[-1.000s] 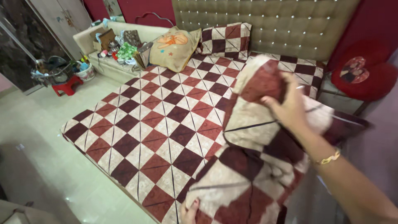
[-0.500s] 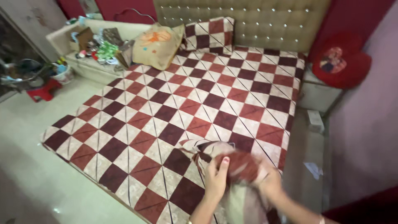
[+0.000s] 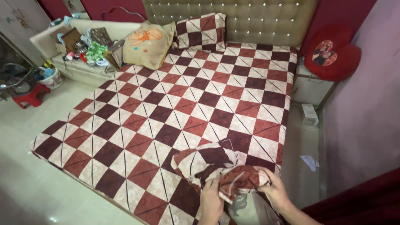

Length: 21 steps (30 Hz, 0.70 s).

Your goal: The person puts a pillowcase onto a pillow, places the pillow near the headboard, and smooths and tucks the bedsheet along the mattress.

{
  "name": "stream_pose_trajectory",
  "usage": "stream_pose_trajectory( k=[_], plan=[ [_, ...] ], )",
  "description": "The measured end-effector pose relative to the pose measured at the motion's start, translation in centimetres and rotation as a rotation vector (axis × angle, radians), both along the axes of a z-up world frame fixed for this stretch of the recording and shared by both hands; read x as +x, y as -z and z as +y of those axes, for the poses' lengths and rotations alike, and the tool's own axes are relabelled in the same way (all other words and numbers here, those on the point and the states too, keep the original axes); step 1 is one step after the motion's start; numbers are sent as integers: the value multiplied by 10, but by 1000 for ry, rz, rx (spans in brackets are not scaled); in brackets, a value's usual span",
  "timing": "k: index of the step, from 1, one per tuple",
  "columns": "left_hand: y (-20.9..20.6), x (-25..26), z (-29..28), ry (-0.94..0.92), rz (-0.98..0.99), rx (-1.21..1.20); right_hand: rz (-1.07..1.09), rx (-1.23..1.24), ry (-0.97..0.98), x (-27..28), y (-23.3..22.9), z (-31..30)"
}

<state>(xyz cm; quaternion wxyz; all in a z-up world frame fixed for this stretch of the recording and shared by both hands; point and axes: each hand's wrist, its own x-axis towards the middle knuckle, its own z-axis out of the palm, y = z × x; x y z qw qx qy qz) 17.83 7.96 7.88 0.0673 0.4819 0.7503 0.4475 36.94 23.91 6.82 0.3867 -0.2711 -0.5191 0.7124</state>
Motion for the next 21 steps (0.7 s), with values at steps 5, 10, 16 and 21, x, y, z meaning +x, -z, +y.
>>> stream_pose_trajectory(
  k=[5, 10, 16, 21],
  plan=[
    [18, -11, -14, 61, -137, 156, -574, 593, 239, 1, -43, -29],
    [1, -2, -1, -48, -523, -101, -754, 828, 415, -2, -18, -21],
    [-25, 17, 31, -45, -249, 252, -391, 1173, 313, 30, 3, -25],
    [-60, 64, 68, -68, -157, 179, -416, 1426, 179, 59, 18, 10]
  ],
)
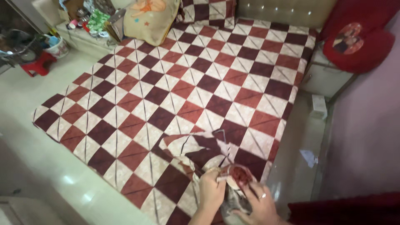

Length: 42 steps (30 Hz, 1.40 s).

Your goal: The person puts a pillowcase onto a pillow, places the pillow near the headboard, and smooths and tucks the bedsheet along the mattress.

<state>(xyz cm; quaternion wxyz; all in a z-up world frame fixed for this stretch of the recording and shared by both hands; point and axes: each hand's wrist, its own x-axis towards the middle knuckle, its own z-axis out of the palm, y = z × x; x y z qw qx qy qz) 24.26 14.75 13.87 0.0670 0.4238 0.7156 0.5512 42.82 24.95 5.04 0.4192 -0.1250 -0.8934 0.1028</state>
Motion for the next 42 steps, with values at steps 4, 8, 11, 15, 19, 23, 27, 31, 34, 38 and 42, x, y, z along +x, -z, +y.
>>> stream_pose_trajectory(
  k=[4, 8, 11, 15, 19, 23, 27, 31, 34, 38, 42],
  plan=[
    [-33, 33, 46, 26, 216, 59, -115, 50, 1, 10, 38, 57],
    [-41, 59, 90, 14, 442, 111, -87, 25, -126, 41, 30, 75],
    [-54, 64, 127, -52, 333, 145, 37, 51, -271, 58, -10, 100],
    [-57, 75, 154, -45, 279, 201, 83, -153, -40, 67, -12, 136],
    [-57, 76, 172, -23, 179, 297, 13, -1123, -203, 53, 34, 184],
    [-55, 66, 182, -173, 151, 256, -268, -827, -317, 39, 46, 216],
    [-55, 48, 214, -214, 112, 428, -426, -1006, -333, 22, 15, 256],
    [-36, 14, 269, -298, -86, 393, -281, -1262, -485, -2, 3, 297],
    [-32, -3, 303, -268, -209, 459, -296, -1358, -512, -23, -15, 319],
    [-57, -30, 333, -287, -197, 477, -318, -1277, -703, -60, -42, 353],
    [-78, -29, 352, -214, -79, 447, -447, -1259, -659, -84, -27, 379]
  ],
)
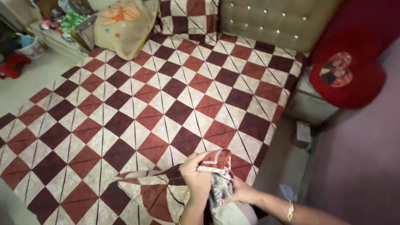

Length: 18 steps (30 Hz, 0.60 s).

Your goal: The person puts a pillowcase onto a pillow, places the pillow near the headboard, and smooths and tucks the bedsheet along the mattress.

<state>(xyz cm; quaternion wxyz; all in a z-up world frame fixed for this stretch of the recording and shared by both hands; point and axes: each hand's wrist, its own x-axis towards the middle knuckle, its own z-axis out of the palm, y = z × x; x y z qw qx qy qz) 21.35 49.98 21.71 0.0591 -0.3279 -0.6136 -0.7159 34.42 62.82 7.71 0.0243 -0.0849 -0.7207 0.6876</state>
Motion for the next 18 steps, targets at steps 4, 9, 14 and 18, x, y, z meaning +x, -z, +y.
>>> stream_pose_trajectory(
  k=[4, 9, 14, 18],
  plan=[
    [-23, -3, 34, 106, 27, 24, 51, -48, 101, -7, 37, 24],
    [-43, 6, 96, 172, 159, 27, 99, -154, 178, -13, 77, 83],
    [-68, 14, 185, 298, 275, 12, 173, -303, 313, -13, 96, 149],
    [-124, 26, 273, 370, 403, 72, 541, -912, 312, -56, 56, 253]
  ],
)
